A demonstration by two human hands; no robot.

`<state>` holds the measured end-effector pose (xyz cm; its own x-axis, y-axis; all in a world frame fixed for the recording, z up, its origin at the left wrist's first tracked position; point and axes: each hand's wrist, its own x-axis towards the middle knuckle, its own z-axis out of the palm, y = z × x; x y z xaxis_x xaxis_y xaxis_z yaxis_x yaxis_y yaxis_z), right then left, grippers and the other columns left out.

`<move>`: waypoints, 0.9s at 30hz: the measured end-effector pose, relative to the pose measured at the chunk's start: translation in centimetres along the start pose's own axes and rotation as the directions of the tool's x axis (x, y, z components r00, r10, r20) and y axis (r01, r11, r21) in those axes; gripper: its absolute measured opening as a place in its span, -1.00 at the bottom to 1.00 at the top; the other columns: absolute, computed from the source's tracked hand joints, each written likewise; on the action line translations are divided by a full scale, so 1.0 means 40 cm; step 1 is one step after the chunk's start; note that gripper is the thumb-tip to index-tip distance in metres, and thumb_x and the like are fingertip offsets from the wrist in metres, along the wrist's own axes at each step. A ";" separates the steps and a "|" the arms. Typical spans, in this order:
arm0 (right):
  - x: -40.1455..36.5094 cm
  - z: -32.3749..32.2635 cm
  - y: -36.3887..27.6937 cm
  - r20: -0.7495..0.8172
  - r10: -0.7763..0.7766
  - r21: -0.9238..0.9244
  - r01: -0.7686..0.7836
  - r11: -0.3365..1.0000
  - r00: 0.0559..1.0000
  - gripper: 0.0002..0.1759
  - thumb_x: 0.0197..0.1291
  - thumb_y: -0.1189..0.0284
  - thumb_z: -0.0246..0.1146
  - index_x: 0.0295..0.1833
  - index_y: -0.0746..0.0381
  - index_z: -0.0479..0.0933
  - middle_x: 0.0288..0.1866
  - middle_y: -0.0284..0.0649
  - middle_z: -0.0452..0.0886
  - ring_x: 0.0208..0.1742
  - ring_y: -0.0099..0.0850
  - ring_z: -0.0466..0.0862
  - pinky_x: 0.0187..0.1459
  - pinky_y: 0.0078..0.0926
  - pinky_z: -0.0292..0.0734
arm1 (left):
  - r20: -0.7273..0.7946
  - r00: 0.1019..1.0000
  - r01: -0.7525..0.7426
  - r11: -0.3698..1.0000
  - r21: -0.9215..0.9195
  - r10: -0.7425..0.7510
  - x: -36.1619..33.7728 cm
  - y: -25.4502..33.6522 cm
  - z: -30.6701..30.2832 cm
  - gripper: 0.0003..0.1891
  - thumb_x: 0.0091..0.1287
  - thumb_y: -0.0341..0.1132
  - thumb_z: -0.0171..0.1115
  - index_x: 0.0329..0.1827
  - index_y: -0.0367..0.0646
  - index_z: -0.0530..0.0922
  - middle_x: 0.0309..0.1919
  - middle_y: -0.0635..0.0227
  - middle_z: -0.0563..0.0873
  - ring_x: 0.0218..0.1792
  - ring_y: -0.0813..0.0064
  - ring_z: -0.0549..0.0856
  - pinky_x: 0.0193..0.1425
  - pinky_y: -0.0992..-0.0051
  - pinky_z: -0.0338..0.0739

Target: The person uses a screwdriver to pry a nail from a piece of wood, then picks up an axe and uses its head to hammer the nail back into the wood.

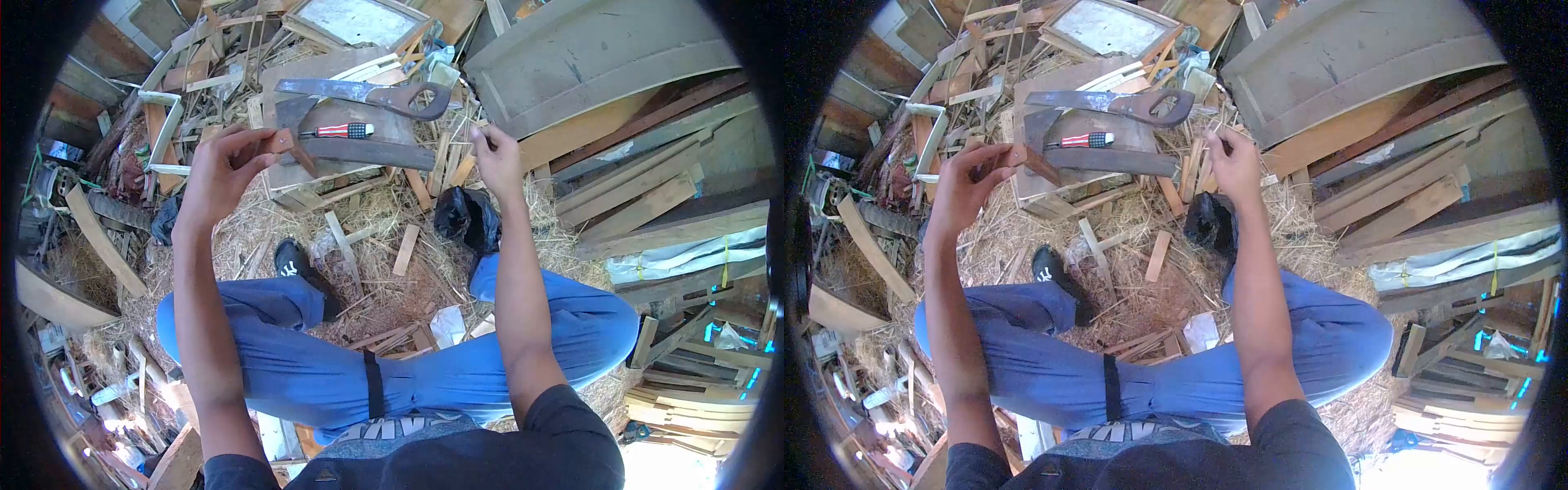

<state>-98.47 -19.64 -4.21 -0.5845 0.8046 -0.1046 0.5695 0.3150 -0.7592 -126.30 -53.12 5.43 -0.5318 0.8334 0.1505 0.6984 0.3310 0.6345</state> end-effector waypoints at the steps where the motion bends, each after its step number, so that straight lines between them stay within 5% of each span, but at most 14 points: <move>1: 0.007 0.005 0.087 -0.001 0.000 0.002 0.000 1.000 1.000 -0.66 0.44 0.23 0.45 0.13 0.25 0.77 -0.22 -0.04 0.82 -0.06 -0.31 0.83 0.03 -0.30 0.70 | 0.000 1.000 -0.002 1.000 0.002 0.002 0.000 0.000 0.001 -0.62 0.32 -0.41 0.58 0.19 -0.29 0.77 -0.32 0.36 0.60 -0.38 0.53 0.48 -0.24 0.42 0.42; 3: 0.008 0.046 0.264 0.043 -0.142 -0.560 0.141 0.816 0.989 -0.40 0.30 0.10 0.54 0.36 0.16 0.67 0.07 0.04 0.79 0.24 -0.12 0.78 0.29 -0.10 0.66 | -0.022 1.000 0.017 1.000 -0.017 -0.018 -0.001 0.004 0.004 -0.61 0.32 -0.38 0.59 0.19 -0.28 0.78 -0.33 0.37 0.58 -0.38 0.53 0.46 -0.25 0.41 0.41; 5: -0.066 0.086 0.276 0.063 0.211 -0.587 -0.135 0.798 0.976 -0.17 0.20 0.05 0.60 0.54 0.04 0.52 0.38 0.11 0.64 0.47 0.03 0.62 0.49 0.05 0.51 | -0.023 1.000 0.015 1.000 -0.018 -0.016 0.000 -0.009 0.011 -0.61 0.31 -0.37 0.60 0.19 -0.27 0.78 -0.32 0.36 0.60 -0.38 0.52 0.47 -0.24 0.41 0.42; 7: -0.097 0.149 0.385 0.161 0.225 -0.495 -0.118 0.861 0.961 -0.18 0.12 0.13 0.66 0.47 0.16 0.59 0.40 0.27 0.63 0.48 0.13 0.59 0.47 -0.06 0.53 | -0.023 1.000 0.021 1.000 -0.018 -0.021 0.000 -0.004 0.014 -0.60 0.31 -0.36 0.61 0.19 -0.26 0.78 -0.31 0.36 0.61 -0.37 0.52 0.49 -0.24 0.41 0.42; 8: -0.099 0.189 0.446 0.208 0.174 -0.481 -0.054 0.875 0.962 -0.23 0.15 0.22 0.64 0.47 0.12 0.59 0.31 0.26 0.69 0.40 0.10 0.67 0.42 -0.05 0.57 | -0.015 0.999 0.035 0.999 -0.001 -0.035 0.000 0.003 0.014 -0.60 0.31 -0.36 0.61 0.19 -0.26 0.78 -0.31 0.36 0.62 -0.36 0.52 0.49 -0.24 0.41 0.43; 9: -0.105 0.207 0.438 0.220 0.281 -0.444 -0.161 0.882 0.934 -0.42 0.26 0.33 0.56 0.36 0.21 0.65 0.10 0.20 0.80 0.22 0.08 0.78 0.29 -0.10 0.67 | -0.007 0.999 0.048 0.999 0.016 -0.048 0.001 0.008 0.014 -0.60 0.31 -0.36 0.61 0.19 -0.25 0.78 -0.30 0.36 0.62 -0.36 0.52 0.50 -0.23 0.41 0.43; 11: -0.096 0.274 0.507 0.160 0.072 -0.366 -0.009 0.930 0.984 -0.66 0.33 0.46 0.42 0.15 0.39 0.69 -0.17 0.12 0.83 -0.12 0.04 0.87 0.02 -0.12 0.76 | 0.026 0.997 0.070 0.997 0.038 -0.071 0.003 0.010 0.008 -0.59 0.34 -0.36 0.59 0.23 -0.25 0.78 -0.21 0.36 0.69 -0.28 0.55 0.57 -0.16 0.45 0.49; 12: -0.095 0.271 0.475 0.160 0.076 -0.364 -0.012 0.931 0.984 -0.66 0.33 0.46 0.42 0.15 0.39 0.69 -0.17 0.12 0.83 -0.12 0.04 0.87 0.02 -0.12 0.76 | 0.055 0.994 0.091 0.994 0.056 -0.094 0.004 0.008 0.006 -0.59 0.37 -0.36 0.58 0.26 -0.24 0.77 -0.13 0.36 0.75 -0.20 0.58 0.65 -0.09 0.48 0.54; 14: -0.087 0.233 0.363 0.266 0.359 -0.012 -0.369 0.929 0.894 -0.69 0.29 0.42 0.35 0.02 0.45 0.69 -0.15 0.25 0.80 -0.05 0.10 0.86 0.06 -0.03 0.74 | 0.044 0.996 0.073 0.997 0.040 -0.075 0.002 -0.014 0.014 -0.59 0.37 -0.36 0.58 0.26 -0.24 0.77 -0.12 0.36 0.75 -0.20 0.58 0.66 -0.10 0.48 0.54; 17: -0.053 0.204 0.332 0.226 0.214 -0.105 -0.195 0.975 0.950 -0.67 0.28 0.39 0.32 -0.03 0.48 0.71 -0.26 0.26 0.79 -0.19 0.10 0.87 -0.05 -0.02 0.73 | 0.033 0.997 0.063 0.997 0.052 -0.065 0.004 -0.010 0.011 -0.59 0.37 -0.35 0.58 0.26 -0.24 0.77 -0.11 0.36 0.76 -0.20 0.58 0.66 -0.10 0.48 0.54; 19: -0.046 0.185 0.286 0.221 0.281 -0.093 -0.266 0.959 0.934 -0.67 0.27 0.36 0.33 -0.10 0.46 0.74 -0.27 0.26 0.79 -0.18 0.07 0.86 -0.06 -0.07 0.72 | 0.037 0.996 0.076 0.994 0.077 -0.079 0.003 -0.004 0.008 -0.59 0.37 -0.35 0.58 0.25 -0.24 0.77 -0.11 0.36 0.76 -0.19 0.57 0.65 -0.09 0.48 0.54; 25: -0.030 0.199 0.276 0.056 0.029 0.014 -0.030 0.999 0.998 -0.67 0.35 0.35 0.35 -0.17 0.47 0.75 -0.36 0.12 0.80 -0.30 -0.06 0.85 -0.21 -0.17 0.71 | 0.048 0.995 0.085 0.995 0.045 -0.087 0.003 0.003 0.007 -0.60 0.36 -0.34 0.59 0.24 -0.24 0.77 -0.09 0.32 0.76 -0.15 0.54 0.67 -0.04 0.47 0.55; 26: -0.030 0.200 0.281 0.057 0.028 0.014 -0.029 0.999 0.998 -0.67 0.35 0.35 0.35 -0.17 0.47 0.75 -0.36 0.12 0.80 -0.30 -0.06 0.85 -0.21 -0.17 0.71 | 0.009 0.999 0.032 0.998 0.047 -0.033 0.001 0.001 0.011 -0.60 0.34 -0.33 0.60 0.21 -0.24 0.78 -0.20 0.32 0.71 -0.26 0.51 0.60 -0.13 0.42 0.50; 27: -0.041 0.187 0.249 0.182 0.172 0.097 -0.191 0.977 0.968 -0.66 0.42 0.36 0.31 -0.18 0.48 0.75 -0.38 0.08 0.80 -0.38 -0.12 0.84 -0.31 -0.22 0.71 | -0.028 0.999 -0.021 0.998 0.051 0.023 0.000 0.000 0.014 -0.60 0.31 -0.33 0.60 0.18 -0.23 0.79 -0.31 0.32 0.66 -0.38 0.47 0.52 -0.23 0.37 0.45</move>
<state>-96.17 -21.60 -16.39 -0.5732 0.7417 -0.3483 0.6120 0.1049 -0.7838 -126.06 -52.87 5.01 -0.5291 0.8278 0.1864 0.7332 0.3355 0.5915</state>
